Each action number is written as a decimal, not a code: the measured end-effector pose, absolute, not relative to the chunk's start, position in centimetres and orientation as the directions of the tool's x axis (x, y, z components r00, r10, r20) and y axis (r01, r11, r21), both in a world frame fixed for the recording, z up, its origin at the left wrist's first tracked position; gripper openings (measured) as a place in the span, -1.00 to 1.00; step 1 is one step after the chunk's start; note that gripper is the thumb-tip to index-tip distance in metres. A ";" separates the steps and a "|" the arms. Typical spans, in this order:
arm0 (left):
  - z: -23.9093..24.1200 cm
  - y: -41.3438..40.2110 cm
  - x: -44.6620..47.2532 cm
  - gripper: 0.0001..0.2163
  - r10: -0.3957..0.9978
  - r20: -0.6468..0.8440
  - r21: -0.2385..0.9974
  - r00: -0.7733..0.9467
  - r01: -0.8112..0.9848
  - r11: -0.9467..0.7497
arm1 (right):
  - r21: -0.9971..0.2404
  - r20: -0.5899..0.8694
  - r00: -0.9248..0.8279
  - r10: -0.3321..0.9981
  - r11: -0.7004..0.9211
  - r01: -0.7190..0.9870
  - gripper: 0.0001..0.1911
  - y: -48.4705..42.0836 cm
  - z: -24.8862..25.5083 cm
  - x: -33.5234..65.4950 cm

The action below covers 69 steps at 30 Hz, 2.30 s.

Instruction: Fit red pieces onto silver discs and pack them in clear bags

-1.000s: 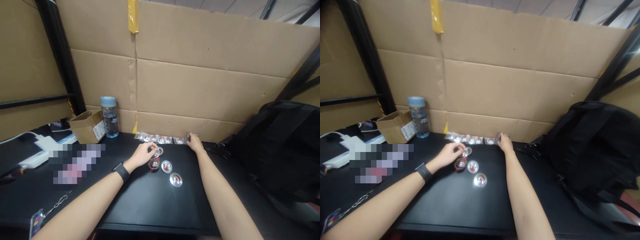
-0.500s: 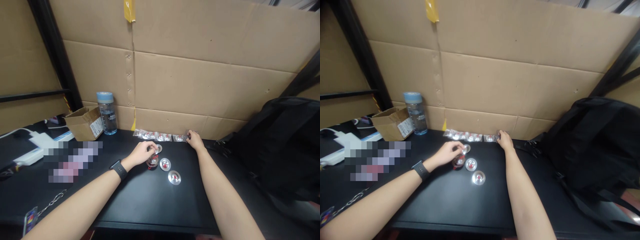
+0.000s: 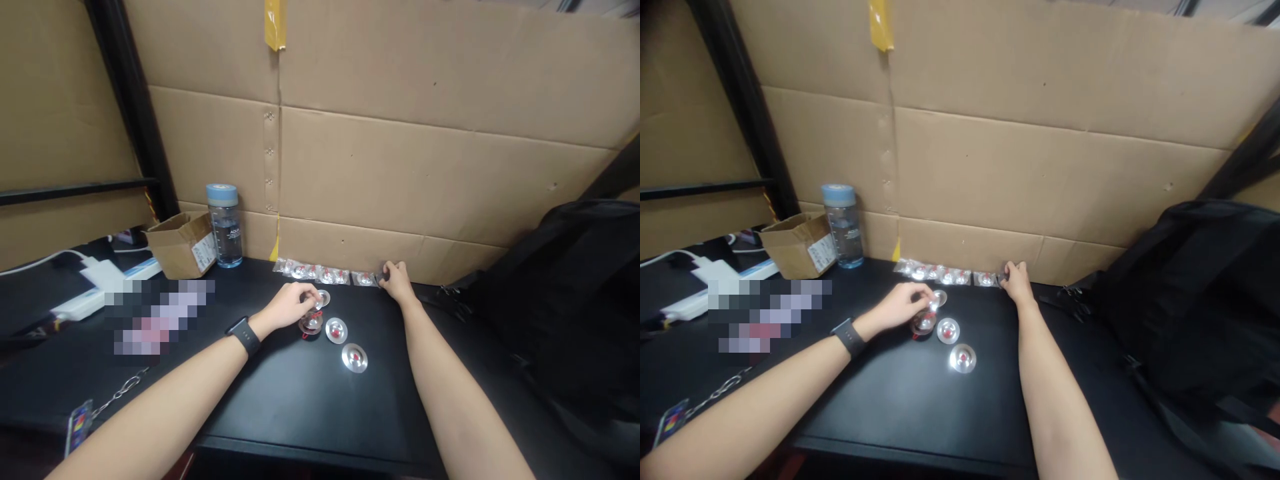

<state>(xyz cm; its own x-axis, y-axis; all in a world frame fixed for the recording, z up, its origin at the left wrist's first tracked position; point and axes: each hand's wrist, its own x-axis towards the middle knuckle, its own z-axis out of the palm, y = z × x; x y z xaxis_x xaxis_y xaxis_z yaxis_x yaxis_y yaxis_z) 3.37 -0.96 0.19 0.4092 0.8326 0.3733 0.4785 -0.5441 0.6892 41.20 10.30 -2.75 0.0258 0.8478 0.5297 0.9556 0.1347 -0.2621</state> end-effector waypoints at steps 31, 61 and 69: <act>0.7 -1.5 3.0 -0.82 0.814 0.363 0.674 0.454 0.475 -0.566 | -0.072 0.440 0.028 0.898 0.004 0.997 -0.70 6.4 -0.8 39.0; 1.0 -1.3 2.9 -0.59 0.820 0.440 0.787 0.366 0.282 -0.548 | -0.881 0.383 -0.335 0.861 0.449 0.148 -0.58 -1.6 2.9 25.3; 0.7 -1.0 2.3 -0.27 0.778 0.383 0.725 0.499 0.359 -0.587 | -0.932 0.301 -0.193 0.934 0.331 0.146 -0.62 -1.6 2.0 24.5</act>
